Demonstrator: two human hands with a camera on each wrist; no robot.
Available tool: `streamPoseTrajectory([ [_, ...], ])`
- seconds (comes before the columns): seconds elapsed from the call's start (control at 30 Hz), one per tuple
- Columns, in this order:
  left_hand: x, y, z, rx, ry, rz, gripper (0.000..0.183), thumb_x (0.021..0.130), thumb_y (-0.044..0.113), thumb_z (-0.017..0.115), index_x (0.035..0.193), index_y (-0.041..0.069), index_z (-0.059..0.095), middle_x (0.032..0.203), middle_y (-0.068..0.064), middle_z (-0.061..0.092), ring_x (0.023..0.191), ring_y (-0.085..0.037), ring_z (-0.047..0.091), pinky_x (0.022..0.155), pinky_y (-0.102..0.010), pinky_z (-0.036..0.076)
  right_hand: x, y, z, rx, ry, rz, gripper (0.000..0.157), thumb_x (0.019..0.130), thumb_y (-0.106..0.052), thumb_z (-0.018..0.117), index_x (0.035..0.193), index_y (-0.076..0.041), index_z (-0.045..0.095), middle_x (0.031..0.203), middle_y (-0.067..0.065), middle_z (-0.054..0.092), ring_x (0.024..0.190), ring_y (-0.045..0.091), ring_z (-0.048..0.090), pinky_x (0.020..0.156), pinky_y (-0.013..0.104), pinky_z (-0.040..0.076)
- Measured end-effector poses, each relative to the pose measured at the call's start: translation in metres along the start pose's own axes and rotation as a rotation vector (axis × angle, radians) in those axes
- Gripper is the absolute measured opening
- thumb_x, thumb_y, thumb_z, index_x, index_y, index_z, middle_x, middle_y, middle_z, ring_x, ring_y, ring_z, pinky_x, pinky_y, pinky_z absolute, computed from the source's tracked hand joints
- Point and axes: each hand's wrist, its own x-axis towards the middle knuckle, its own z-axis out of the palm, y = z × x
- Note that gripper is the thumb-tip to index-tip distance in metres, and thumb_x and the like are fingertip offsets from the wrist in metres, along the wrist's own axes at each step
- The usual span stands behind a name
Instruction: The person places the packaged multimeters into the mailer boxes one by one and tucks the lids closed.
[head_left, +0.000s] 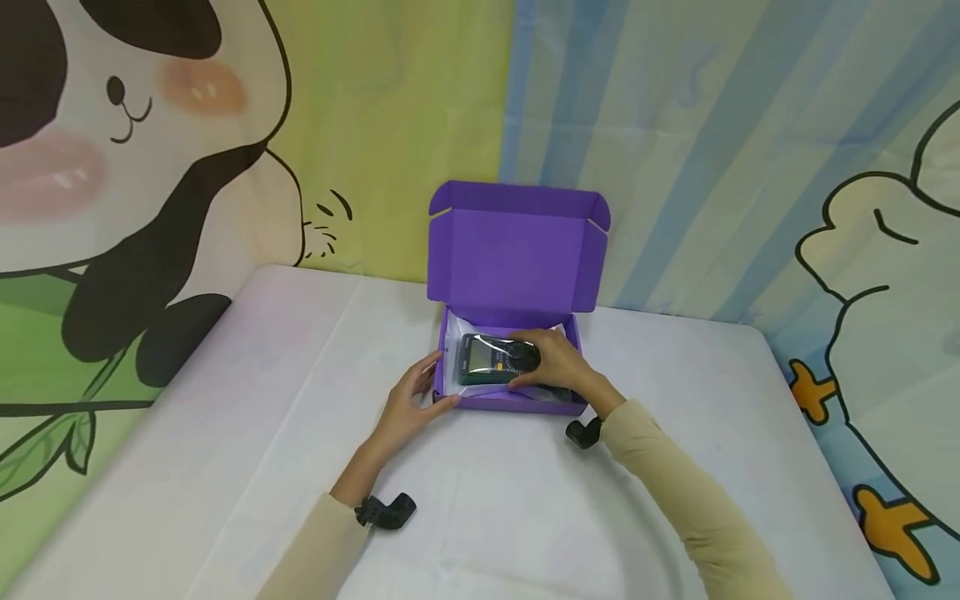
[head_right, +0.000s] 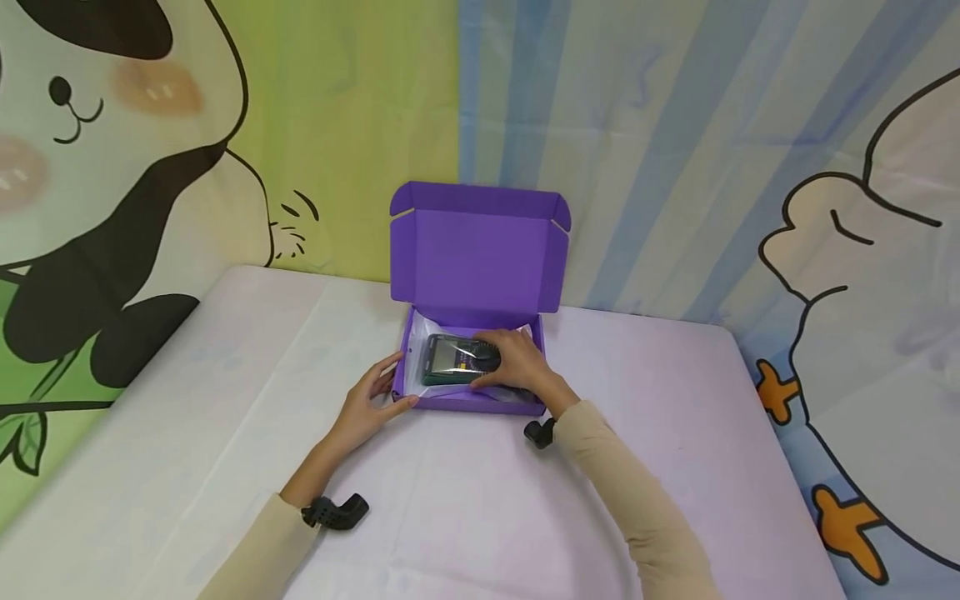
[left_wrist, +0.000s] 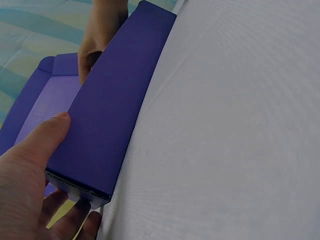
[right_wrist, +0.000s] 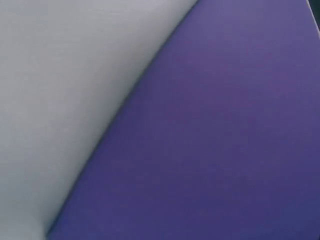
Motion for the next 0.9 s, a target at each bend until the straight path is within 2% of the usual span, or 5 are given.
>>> streamPoseTrajectory([
  [0.13, -0.003, 0.000, 0.000, 0.001, -0.008, -0.009, 0.077, 0.076, 0.035, 0.076, 0.142, 0.025, 0.036, 0.147, -0.003, 0.037, 0.131, -0.026, 0.042, 0.105, -0.040, 0.039, -0.005, 0.002, 0.006, 0.018, -0.019, 0.012, 0.086, 0.063, -0.046, 0.082, 0.135, -0.013, 0.047, 0.130, 0.010, 0.053, 0.123, 0.029, 0.045, 0.110, 0.056, 0.019],
  [0.23, -0.005, 0.011, -0.002, -0.016, -0.014, -0.010, 0.076, 0.078, 0.030, 0.075, 0.142, 0.020, 0.036, 0.147, -0.006, 0.036, 0.131, -0.029, 0.041, 0.105, -0.043, 0.039, -0.006, 0.004, 0.007, 0.015, -0.027, 0.020, 0.088, 0.065, -0.048, 0.081, 0.138, -0.015, 0.043, 0.133, 0.010, 0.049, 0.126, 0.029, 0.042, 0.112, 0.057, 0.014],
  [0.4, -0.002, 0.006, 0.000, -0.003, -0.007, -0.015, 0.077, 0.077, 0.033, 0.075, 0.142, 0.021, 0.036, 0.147, -0.004, 0.036, 0.131, -0.027, 0.042, 0.105, -0.042, 0.039, -0.007, 0.003, 0.006, -0.018, -0.046, 0.041, 0.091, 0.067, -0.051, 0.078, 0.142, -0.019, 0.037, 0.139, 0.013, 0.043, 0.131, 0.033, 0.035, 0.114, 0.058, 0.007],
  [0.67, -0.002, 0.004, 0.000, -0.020, -0.018, -0.041, 0.078, 0.076, 0.037, 0.075, 0.142, 0.027, 0.035, 0.148, -0.003, 0.035, 0.131, -0.027, 0.042, 0.104, -0.043, 0.040, -0.009, 0.002, 0.006, -0.052, -0.050, 0.049, 0.091, 0.069, -0.054, 0.075, 0.144, -0.021, 0.034, 0.142, 0.013, 0.040, 0.135, 0.032, 0.033, 0.114, 0.057, 0.006],
  [0.9, 0.000, 0.004, 0.000, 0.002, -0.003, -0.023, 0.077, 0.077, 0.034, 0.076, 0.142, 0.025, 0.036, 0.147, -0.004, 0.036, 0.131, -0.027, 0.043, 0.105, -0.042, 0.039, -0.011, 0.003, 0.008, -0.084, -0.033, 0.044, 0.092, 0.071, -0.057, 0.072, 0.145, -0.022, 0.032, 0.142, 0.011, 0.040, 0.134, 0.030, 0.033, 0.115, 0.056, 0.007],
])
